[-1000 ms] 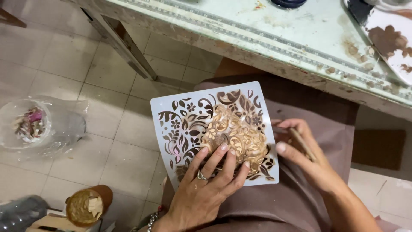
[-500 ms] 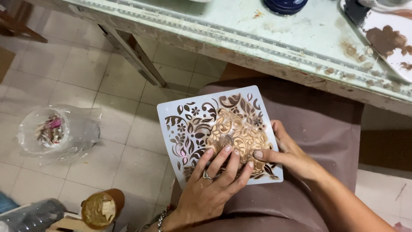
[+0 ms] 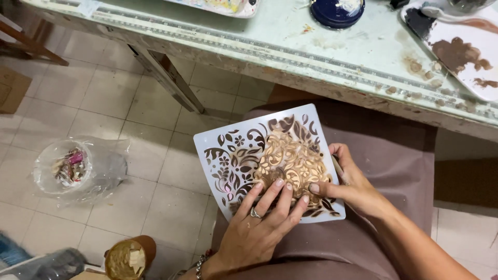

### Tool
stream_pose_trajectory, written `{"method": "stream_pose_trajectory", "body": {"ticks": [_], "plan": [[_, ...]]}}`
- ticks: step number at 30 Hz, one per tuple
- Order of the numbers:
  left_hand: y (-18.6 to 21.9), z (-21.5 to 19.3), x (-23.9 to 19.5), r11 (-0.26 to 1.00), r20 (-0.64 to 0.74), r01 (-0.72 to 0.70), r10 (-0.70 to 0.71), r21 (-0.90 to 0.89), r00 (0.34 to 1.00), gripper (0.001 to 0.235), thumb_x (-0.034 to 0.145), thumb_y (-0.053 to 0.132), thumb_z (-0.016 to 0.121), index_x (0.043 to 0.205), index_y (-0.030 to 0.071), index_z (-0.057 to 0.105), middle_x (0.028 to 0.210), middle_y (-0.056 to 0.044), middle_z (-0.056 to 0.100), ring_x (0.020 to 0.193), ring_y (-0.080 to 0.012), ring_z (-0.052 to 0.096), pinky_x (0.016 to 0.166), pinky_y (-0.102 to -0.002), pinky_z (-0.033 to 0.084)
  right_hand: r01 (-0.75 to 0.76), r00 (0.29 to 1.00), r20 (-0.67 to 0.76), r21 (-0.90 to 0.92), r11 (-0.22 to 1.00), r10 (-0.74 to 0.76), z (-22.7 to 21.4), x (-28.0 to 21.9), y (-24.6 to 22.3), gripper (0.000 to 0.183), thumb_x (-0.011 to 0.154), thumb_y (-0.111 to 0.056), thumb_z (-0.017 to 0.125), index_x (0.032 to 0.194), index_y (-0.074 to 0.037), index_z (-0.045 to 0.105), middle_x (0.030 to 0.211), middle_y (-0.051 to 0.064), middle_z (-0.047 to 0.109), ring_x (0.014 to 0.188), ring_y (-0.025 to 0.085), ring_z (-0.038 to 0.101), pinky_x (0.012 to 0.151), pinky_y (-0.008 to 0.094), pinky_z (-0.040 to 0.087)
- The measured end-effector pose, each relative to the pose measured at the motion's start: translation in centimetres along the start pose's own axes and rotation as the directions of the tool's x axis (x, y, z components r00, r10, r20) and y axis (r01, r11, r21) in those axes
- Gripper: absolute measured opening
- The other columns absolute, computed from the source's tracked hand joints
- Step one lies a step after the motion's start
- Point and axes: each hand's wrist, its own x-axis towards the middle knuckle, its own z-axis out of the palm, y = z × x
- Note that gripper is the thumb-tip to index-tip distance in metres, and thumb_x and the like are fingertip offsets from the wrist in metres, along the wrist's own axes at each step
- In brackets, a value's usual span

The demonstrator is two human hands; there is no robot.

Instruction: Applying gold material through a floral stencil onto a surface using a stenciling tool

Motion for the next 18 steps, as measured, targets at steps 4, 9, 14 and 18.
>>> {"method": "stream_pose_trajectory", "body": {"ticks": [4,9,14,18], "plan": [[-0.2,0.0,0.3,1.0,0.001,-0.018,0.018,-0.019,1.0,0.041,0.091,0.012,0.029,0.125,0.014,0.052,0.121,-0.007,0.051,0.119,-0.0227,0.044,0.1,-0.039,0.037,-0.026,1.0,-0.004,0.143,0.989,0.026,0.2,-0.1,0.3,0.062,0.057,-0.012,0.071,0.105,-0.011,0.032,0.099,0.008,0.047,0.087,0.017,0.05,0.063,0.031,0.05],[-1.1,-0.4,1.0,0.994,0.031,-0.02,0.024,-0.108,0.999,0.033,0.093,0.012,0.035,0.12,0.017,0.054,0.115,-0.003,0.051,0.112,-0.0162,0.052,0.099,-0.04,0.033,0.025,1.0,0.005,0.163,0.986,-0.027,-0.1,0.1,1.1,0.061,0.06,-0.01,0.07,0.107,-0.01,0.032,0.098,0.006,0.044,0.087,0.012,0.045,0.065,0.027,0.045],[-1.2,-0.1,1.3,0.99,0.043,0.006,0.0,-0.14,0.999,0.032,0.094,0.009,0.038,0.122,0.013,0.052,0.119,-0.003,0.049,0.11,-0.0157,0.053,0.101,-0.041,0.033,0.024,0.999,0.022,0.091,0.996,-0.026,-0.5,0.4,1.0,0.065,0.057,-0.016,0.069,0.11,-0.01,0.032,0.103,0.006,0.043,0.094,0.014,0.045,0.069,0.03,0.048],[-0.8,0.4,1.3,0.996,0.021,0.028,-0.026,-0.085,0.999,0.035,0.094,0.007,0.034,0.123,0.008,0.052,0.12,-0.002,0.049,0.114,-0.0148,0.05,0.102,-0.034,0.036,0.035,0.999,0.006,0.113,0.993,-0.036,-0.5,0.5,1.1,0.064,0.057,-0.015,0.069,0.109,-0.009,0.033,0.102,0.005,0.041,0.095,0.013,0.044,0.072,0.028,0.046]]}}
